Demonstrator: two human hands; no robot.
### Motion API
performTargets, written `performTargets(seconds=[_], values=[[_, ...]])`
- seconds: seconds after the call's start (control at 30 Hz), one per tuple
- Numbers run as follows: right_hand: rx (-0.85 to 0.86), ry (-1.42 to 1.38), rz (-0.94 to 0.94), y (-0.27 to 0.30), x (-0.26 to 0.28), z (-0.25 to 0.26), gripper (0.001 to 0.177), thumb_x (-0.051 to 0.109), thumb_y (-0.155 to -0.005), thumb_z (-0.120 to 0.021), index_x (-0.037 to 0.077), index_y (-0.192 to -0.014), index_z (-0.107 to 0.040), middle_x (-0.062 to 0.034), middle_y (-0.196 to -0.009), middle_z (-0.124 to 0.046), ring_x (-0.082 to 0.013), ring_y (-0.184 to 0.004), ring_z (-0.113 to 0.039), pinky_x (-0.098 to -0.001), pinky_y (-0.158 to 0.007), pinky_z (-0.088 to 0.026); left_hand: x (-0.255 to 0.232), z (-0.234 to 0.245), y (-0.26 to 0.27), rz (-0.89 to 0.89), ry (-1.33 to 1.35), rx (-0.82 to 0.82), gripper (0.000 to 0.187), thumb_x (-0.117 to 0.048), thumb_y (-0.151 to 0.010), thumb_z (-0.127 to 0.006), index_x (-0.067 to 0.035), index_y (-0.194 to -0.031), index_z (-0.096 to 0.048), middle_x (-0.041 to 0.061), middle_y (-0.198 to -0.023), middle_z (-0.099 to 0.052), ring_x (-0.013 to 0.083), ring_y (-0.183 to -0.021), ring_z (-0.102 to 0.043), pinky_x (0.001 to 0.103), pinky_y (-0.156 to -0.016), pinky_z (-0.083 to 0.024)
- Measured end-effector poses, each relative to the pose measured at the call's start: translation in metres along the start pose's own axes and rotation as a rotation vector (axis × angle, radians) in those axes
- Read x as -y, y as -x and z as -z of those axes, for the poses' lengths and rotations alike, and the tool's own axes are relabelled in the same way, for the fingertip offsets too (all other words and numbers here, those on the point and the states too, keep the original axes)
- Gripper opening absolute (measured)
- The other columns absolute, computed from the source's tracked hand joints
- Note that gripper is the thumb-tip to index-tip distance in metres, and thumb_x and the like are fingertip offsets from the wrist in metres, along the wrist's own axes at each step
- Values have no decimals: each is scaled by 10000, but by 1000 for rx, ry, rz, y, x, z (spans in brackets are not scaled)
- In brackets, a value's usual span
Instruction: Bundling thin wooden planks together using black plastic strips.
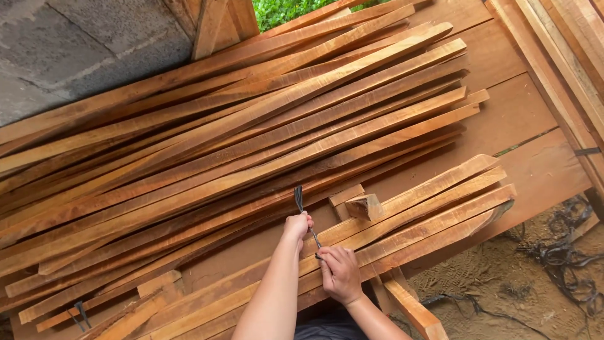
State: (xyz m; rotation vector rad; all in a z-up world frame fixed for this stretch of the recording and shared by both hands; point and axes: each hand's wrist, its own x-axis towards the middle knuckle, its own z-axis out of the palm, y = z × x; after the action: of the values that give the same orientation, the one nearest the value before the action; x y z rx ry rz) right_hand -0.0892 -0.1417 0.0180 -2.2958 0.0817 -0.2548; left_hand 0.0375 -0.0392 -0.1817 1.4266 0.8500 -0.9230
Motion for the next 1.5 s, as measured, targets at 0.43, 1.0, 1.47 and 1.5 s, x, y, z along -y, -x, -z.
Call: performTargets(seconds=[0.43,1.0,1.47,1.5], values=[[-13,-29,-81,-8,4,-4,130,120,-922,-662,83,-1031,-723,-18,-1030,-737,-228,-965,-667,-366,-839,-461,-3,-2,-28,177,192,245,294,-259,-1076,-509,-78,-844,-525,-3,-637,-504,103,-500,-423,255,-469,-370],[-8,-38,6,-6,6,2,49,86,-894,-654,69,-937,-672,-38,-1022,-720,-243,-950,-646,-379,-880,-450,-7,1,-17,178,236,95,193,-194,-1030,-430,-148,-858,-507,-38,-609,-461,104,-458,-363,366,-566,-407],[24,-34,18,-2,2,-3,57,83,-893,-643,68,-945,-662,-52,-1015,-725,-249,-926,-674,-370,-828,-437,-33,-3,62,-142,-154,24,370,-398,-1060,-485,-83,-945,-643,50,-753,-666,211,-673,-652,376,-636,-477],[23,-26,18,0,3,-3,61,85,-896,-640,68,-950,-663,-53,-1015,-725,-250,-925,-674,-371,-827,-436,-39,0,85,-272,-380,-9,407,-438,-1055,-484,-80,-991,-668,86,-813,-711,263,-772,-707,406,-706,-508]])
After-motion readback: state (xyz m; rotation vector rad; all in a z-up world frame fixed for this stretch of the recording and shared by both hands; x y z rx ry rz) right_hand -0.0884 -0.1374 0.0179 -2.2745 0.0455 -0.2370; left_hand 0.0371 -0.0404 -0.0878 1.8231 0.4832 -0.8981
